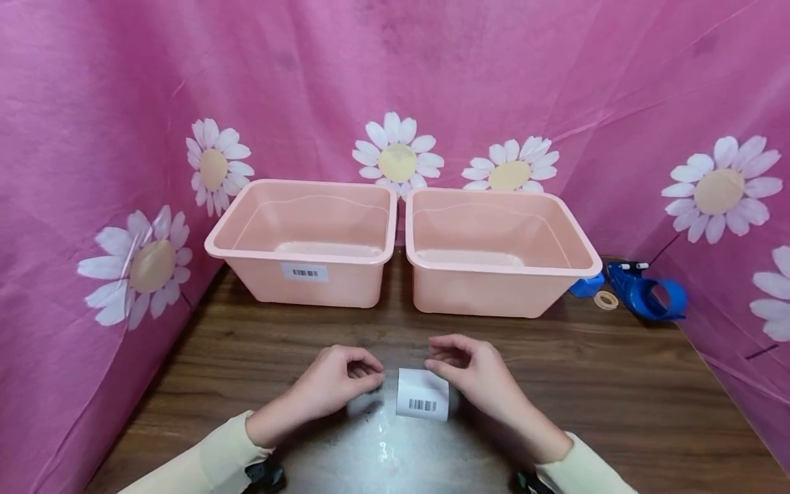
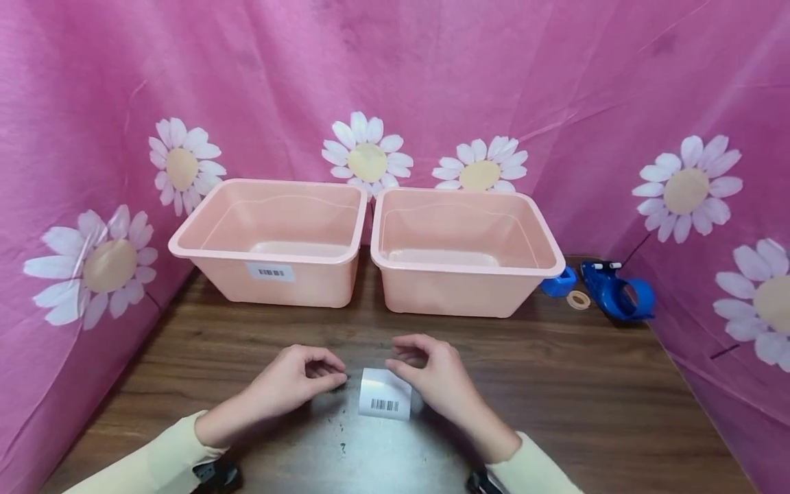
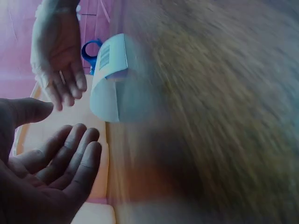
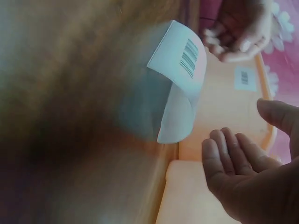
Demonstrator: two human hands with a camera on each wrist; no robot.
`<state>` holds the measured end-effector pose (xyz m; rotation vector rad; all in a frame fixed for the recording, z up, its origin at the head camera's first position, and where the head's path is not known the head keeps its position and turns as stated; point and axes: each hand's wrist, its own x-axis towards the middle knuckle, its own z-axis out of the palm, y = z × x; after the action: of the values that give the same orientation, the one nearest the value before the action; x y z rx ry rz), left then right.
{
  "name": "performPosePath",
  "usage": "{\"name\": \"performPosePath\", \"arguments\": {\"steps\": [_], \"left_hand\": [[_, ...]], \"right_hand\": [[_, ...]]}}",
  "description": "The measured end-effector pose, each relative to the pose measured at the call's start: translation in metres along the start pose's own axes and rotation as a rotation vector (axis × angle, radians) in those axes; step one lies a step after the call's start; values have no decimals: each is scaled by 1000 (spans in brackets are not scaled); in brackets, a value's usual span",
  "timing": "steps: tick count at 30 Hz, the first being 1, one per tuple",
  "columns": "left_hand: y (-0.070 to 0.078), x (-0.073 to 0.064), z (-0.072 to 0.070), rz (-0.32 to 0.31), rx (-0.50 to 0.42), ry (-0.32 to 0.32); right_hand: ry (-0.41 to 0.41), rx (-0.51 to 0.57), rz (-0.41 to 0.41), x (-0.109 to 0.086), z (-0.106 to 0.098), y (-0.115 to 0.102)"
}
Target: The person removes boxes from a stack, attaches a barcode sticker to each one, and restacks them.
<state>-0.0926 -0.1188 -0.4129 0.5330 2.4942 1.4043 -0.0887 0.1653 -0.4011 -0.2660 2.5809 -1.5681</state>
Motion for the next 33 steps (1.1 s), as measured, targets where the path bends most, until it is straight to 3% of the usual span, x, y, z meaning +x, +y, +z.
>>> {"name": "performPosePath", "arguments": {"steps": [7, 15, 25, 29, 33], "left_hand": [[5, -5, 12, -73, -67, -69], [5, -10, 25, -148, -189, -57], [5, -10, 29, -209, -347, -87], [6, -10, 31, -207, -358, -94], [7, -9, 31, -191, -307, -76]], "right_hand": [[47, -11, 152, -28, -15, 14], [-46, 10, 249, -53, -17, 30], [-161, 163, 331, -55, -14, 39], [-192, 238, 354, -52, -11, 38], [-193, 290, 389, -49, -10, 36]]}}
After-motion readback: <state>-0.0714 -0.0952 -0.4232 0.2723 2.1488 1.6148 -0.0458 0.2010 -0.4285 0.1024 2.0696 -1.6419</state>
